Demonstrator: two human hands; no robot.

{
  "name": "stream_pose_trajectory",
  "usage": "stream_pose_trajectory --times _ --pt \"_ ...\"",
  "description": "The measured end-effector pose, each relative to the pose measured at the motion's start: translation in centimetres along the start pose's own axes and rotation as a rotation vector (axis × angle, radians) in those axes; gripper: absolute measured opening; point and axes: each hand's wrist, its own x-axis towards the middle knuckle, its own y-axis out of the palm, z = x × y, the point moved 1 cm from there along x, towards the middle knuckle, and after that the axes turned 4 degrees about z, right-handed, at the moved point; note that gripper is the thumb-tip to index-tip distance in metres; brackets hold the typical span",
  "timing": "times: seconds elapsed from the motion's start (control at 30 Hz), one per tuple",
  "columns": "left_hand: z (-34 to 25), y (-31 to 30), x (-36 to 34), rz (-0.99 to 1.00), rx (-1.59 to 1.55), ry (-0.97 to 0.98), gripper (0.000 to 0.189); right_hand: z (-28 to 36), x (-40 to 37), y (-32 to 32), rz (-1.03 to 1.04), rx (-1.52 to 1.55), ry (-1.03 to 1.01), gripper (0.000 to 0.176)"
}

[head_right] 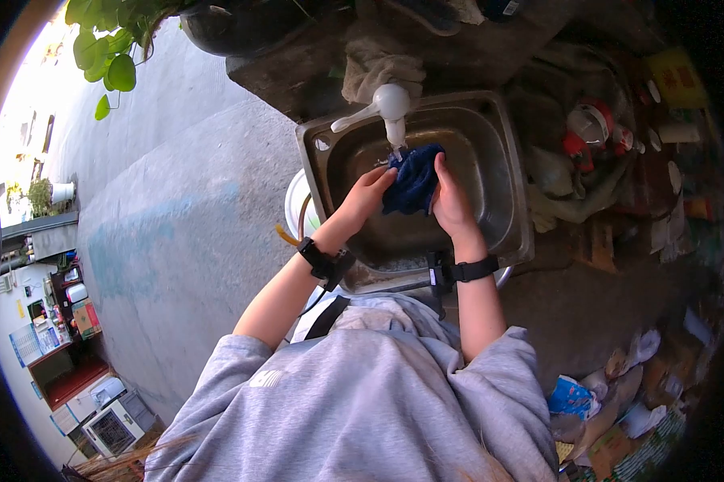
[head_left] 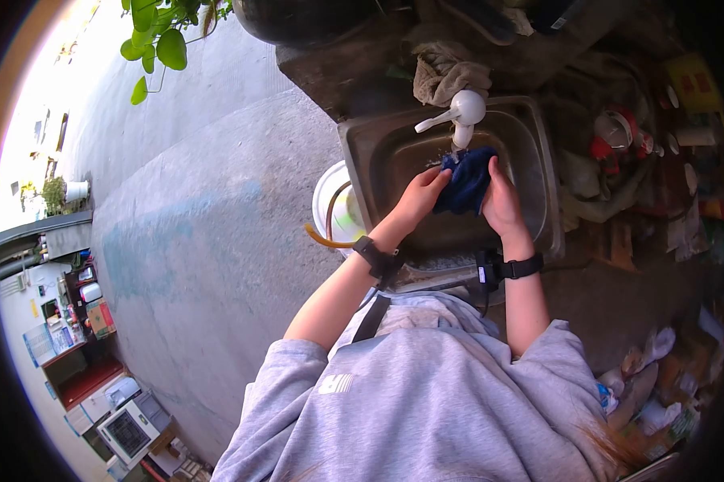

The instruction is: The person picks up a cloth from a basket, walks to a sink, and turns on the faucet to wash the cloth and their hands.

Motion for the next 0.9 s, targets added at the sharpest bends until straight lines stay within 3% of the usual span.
stream_pose_trajectory --times 0.13,0.2,0.27,0.33,0.43,0.57,0.67,0.77,0.9 --pt "-0.2 -0.2 0.0 -0.097 0.306 0.086 0.036 -0.8 0.7 -1.6 -0.119 -0.103 -0.047 0.041" --pt "-0.1 0.0 0.0 -0.111 0.375 0.099 0.035 -3.5 2.4 -6.3 -0.182 -0.359 -0.196 0.04" --pt "0.3 0.3 0.2 -0.145 0.394 0.18 0.032 -3.9 2.8 -6.8 -0.255 -0.397 -0.214 0.039" --pt "1.1 0.7 0.4 -0.196 0.362 0.326 0.027 -2.7 2.1 -3.4 -0.339 -0.215 -0.101 0.038" --pt "0.9 0.6 0.4 -0.196 0.409 0.227 0.027 -4.1 2.6 -2.5 -0.395 -0.351 -0.267 0.037" --pt "0.3 0.9 0.0 -0.144 0.249 0.24 0.027 -6.6 3.2 -3.7 -0.503 -0.24 0.0 0.04" --pt "0.3 1.3 -0.1 -0.085 0.077 0.238 0.026 -6.5 3.1 -4.5 0.047 0.372 0.249 0.045" --pt "0.0 1.0 -0.4 -0.108 -0.085 0.213 0.023 -6.1 3.0 -3.5 -0.032 0.451 0.214 0.047" --pt "2.1 -1.4 0.9 -0.176 -0.259 0.148 0.029 -5.4 2.9 -3.4 -0.079 0.246 0.127 0.038"
